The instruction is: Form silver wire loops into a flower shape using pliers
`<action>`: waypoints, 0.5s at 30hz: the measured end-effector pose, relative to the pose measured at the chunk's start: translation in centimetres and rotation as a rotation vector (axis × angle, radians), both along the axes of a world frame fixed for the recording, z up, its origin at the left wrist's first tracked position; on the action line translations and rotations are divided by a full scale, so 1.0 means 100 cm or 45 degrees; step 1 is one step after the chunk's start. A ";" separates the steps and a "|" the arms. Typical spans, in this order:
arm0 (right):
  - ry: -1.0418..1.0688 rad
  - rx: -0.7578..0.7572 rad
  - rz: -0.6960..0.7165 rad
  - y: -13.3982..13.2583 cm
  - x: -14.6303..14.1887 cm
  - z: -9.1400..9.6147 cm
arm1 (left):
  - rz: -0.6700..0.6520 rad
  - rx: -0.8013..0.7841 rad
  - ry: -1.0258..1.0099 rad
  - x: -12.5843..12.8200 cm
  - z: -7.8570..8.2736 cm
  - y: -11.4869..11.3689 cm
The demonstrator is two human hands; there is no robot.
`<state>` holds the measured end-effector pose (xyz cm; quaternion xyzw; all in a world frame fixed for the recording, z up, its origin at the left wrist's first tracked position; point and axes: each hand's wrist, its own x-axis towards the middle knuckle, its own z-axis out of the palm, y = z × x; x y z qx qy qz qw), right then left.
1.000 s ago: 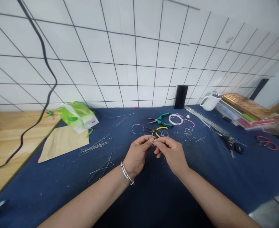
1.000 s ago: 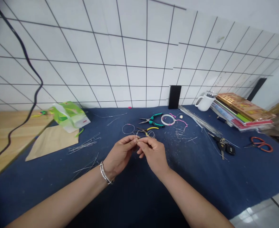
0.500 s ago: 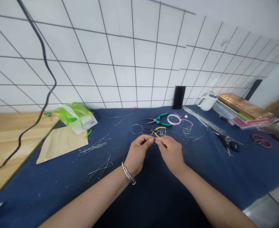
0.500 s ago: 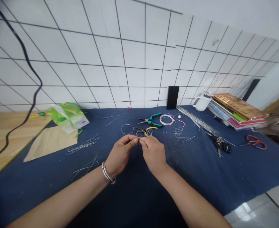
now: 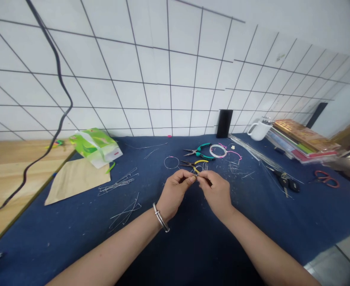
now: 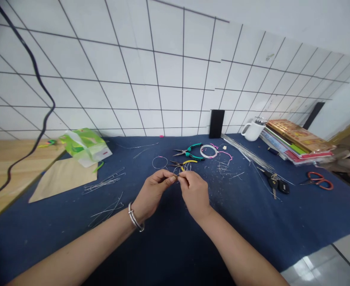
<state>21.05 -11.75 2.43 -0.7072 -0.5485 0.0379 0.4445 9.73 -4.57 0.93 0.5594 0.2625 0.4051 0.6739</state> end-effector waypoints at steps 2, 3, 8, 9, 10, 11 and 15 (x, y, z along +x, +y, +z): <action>0.097 -0.011 -0.037 0.000 -0.001 -0.001 | -0.006 0.005 0.009 0.000 0.000 0.000; 0.140 -0.008 -0.046 0.000 -0.001 -0.002 | -0.008 -0.002 0.012 0.000 0.000 0.000; 0.150 0.021 -0.010 0.000 -0.003 -0.002 | -0.014 -0.035 0.023 0.000 0.000 0.002; 0.125 0.026 -0.001 0.000 -0.003 -0.002 | -0.023 -0.036 0.025 0.000 -0.001 0.002; 0.101 0.029 0.007 0.000 -0.003 -0.002 | -0.032 -0.036 0.029 0.000 -0.001 0.002; 0.079 0.030 0.014 0.000 -0.003 -0.001 | -0.043 -0.035 0.034 0.000 -0.001 0.002; 0.038 0.022 0.036 -0.001 -0.002 -0.001 | -0.052 -0.036 0.033 -0.001 -0.001 0.002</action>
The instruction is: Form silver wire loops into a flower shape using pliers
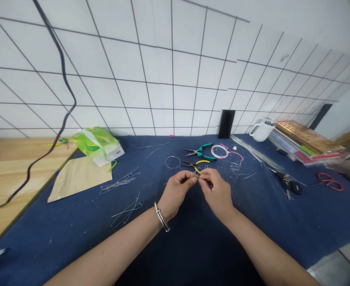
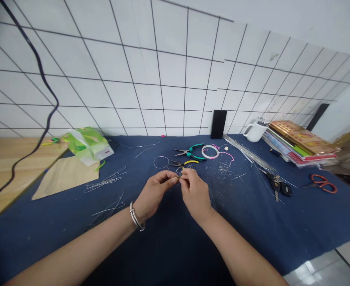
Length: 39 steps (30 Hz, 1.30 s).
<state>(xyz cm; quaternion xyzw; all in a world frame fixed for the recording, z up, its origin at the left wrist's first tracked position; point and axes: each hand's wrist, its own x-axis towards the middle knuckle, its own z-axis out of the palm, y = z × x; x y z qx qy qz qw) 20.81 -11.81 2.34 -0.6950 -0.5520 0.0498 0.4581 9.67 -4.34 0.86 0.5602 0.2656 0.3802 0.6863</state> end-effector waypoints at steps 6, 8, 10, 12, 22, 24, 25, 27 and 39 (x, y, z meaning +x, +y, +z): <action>-0.055 -0.019 0.010 -0.001 0.000 0.000 | -0.022 -0.074 -0.040 0.001 0.001 -0.001; -0.050 -0.021 0.014 -0.001 0.000 0.000 | -0.050 -0.097 -0.063 0.002 0.002 -0.001; -0.036 -0.023 0.012 -0.001 0.001 0.000 | -0.068 -0.109 -0.077 0.002 0.002 -0.002; -0.033 -0.024 0.009 0.000 0.002 0.000 | -0.075 -0.116 -0.086 0.002 0.001 -0.002; -0.272 0.022 0.088 0.001 0.008 -0.005 | -0.036 -0.031 -0.030 0.002 -0.003 0.000; -0.269 0.035 0.084 0.001 0.009 -0.006 | -0.040 -0.015 -0.019 0.003 -0.004 0.000; -0.272 0.035 0.082 0.002 0.009 -0.007 | -0.043 -0.004 -0.012 0.003 -0.005 0.000; -0.291 0.016 0.084 0.001 0.009 -0.007 | -0.049 0.021 0.006 0.002 -0.004 -0.001; -0.407 -0.008 0.092 0.002 0.009 -0.006 | 0.004 0.168 0.152 0.002 -0.010 -0.002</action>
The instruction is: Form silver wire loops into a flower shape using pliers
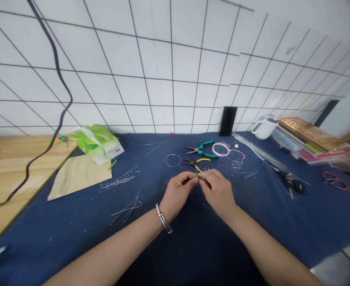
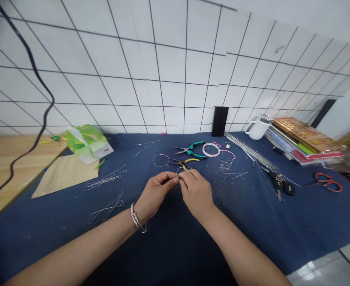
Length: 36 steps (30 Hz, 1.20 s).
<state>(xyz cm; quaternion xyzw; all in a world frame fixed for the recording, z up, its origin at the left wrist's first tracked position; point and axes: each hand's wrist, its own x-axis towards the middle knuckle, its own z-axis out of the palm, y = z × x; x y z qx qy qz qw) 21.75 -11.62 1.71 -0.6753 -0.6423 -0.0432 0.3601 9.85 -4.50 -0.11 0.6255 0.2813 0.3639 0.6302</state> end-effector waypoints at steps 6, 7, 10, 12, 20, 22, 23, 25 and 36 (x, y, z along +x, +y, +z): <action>-0.147 -0.001 -0.002 -0.001 0.001 0.000 | 0.036 -0.016 0.015 0.001 -0.004 -0.001; -0.187 0.003 0.000 -0.001 0.002 -0.001 | 0.040 -0.019 0.018 0.001 -0.005 -0.001; -0.341 0.015 -0.004 -0.001 0.003 -0.002 | 0.048 -0.029 0.013 0.001 -0.004 -0.002; -0.458 0.027 -0.019 -0.002 0.003 -0.003 | 0.053 -0.039 0.005 0.001 -0.003 -0.002; -0.798 0.153 -0.034 -0.003 -0.003 -0.006 | 0.121 -0.125 -0.039 0.002 0.003 -0.005; -0.813 0.160 -0.035 -0.003 -0.004 -0.007 | 0.132 -0.147 -0.055 0.002 0.003 -0.006; -0.818 0.163 -0.040 -0.002 -0.004 -0.007 | 0.137 -0.154 -0.065 0.003 0.003 -0.006; -0.828 0.165 -0.052 -0.001 -0.006 -0.008 | 0.142 -0.167 -0.082 0.003 0.003 -0.005; -0.355 -0.017 0.132 -0.002 -0.002 0.015 | 0.013 -0.179 -0.129 -0.002 -0.002 0.011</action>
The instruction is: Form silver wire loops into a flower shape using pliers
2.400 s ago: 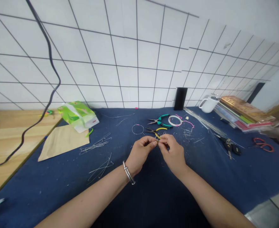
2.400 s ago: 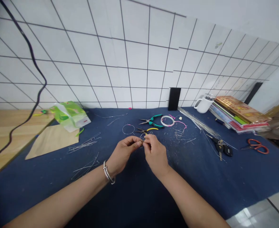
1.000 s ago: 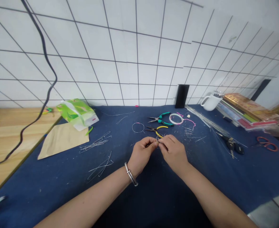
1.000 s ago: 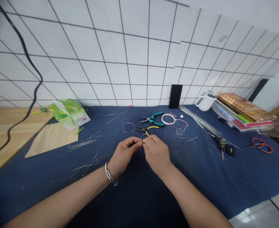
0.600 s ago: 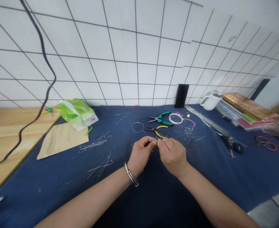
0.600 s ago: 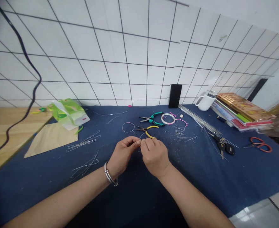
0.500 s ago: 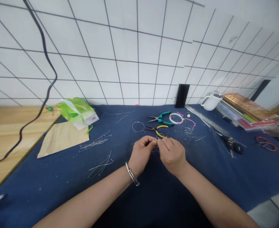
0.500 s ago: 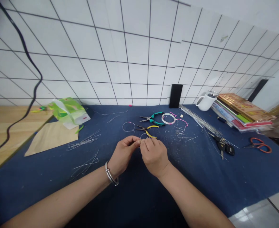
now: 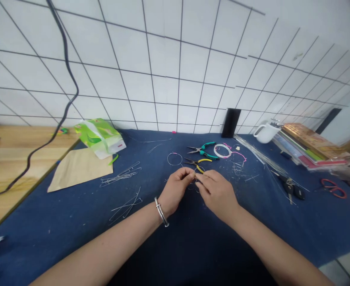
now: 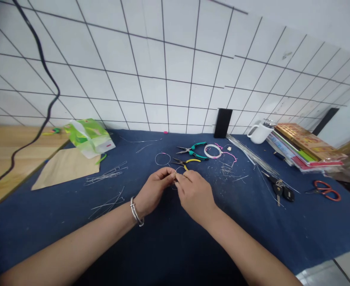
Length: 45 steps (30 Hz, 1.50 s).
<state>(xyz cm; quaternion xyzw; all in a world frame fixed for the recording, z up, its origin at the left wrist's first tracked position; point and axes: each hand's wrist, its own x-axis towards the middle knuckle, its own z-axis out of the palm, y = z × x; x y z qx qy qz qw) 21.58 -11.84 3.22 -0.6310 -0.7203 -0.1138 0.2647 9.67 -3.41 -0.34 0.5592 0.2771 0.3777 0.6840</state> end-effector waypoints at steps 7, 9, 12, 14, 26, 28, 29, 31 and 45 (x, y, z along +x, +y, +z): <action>-0.093 -0.150 -0.150 0.026 0.069 -0.009 | -0.011 0.025 0.042 -0.003 0.007 0.004; -0.142 -0.198 -0.086 0.041 0.081 -0.023 | -0.027 0.016 0.049 -0.004 0.008 0.006; -0.179 -0.231 0.005 0.059 0.084 -0.041 | -0.030 -0.018 0.067 -0.005 0.008 0.010; -0.184 -0.233 0.038 0.064 0.083 -0.046 | -0.003 -0.047 0.074 -0.005 0.006 0.013; -0.268 0.043 0.432 0.025 0.045 -0.023 | 0.158 -0.443 -0.236 -0.002 -0.004 0.026; -0.392 0.071 0.469 0.019 0.033 -0.023 | 0.168 -0.470 -0.251 -0.003 -0.002 0.024; -0.432 0.119 0.487 0.017 0.027 -0.023 | 0.174 -0.486 -0.256 -0.003 -0.001 0.023; -0.479 0.196 0.529 0.014 0.018 -0.022 | 0.181 -0.517 -0.272 -0.003 0.002 0.020; 0.062 -0.119 0.390 0.032 -0.007 -0.038 | 0.131 -0.674 -0.322 -0.001 0.002 0.012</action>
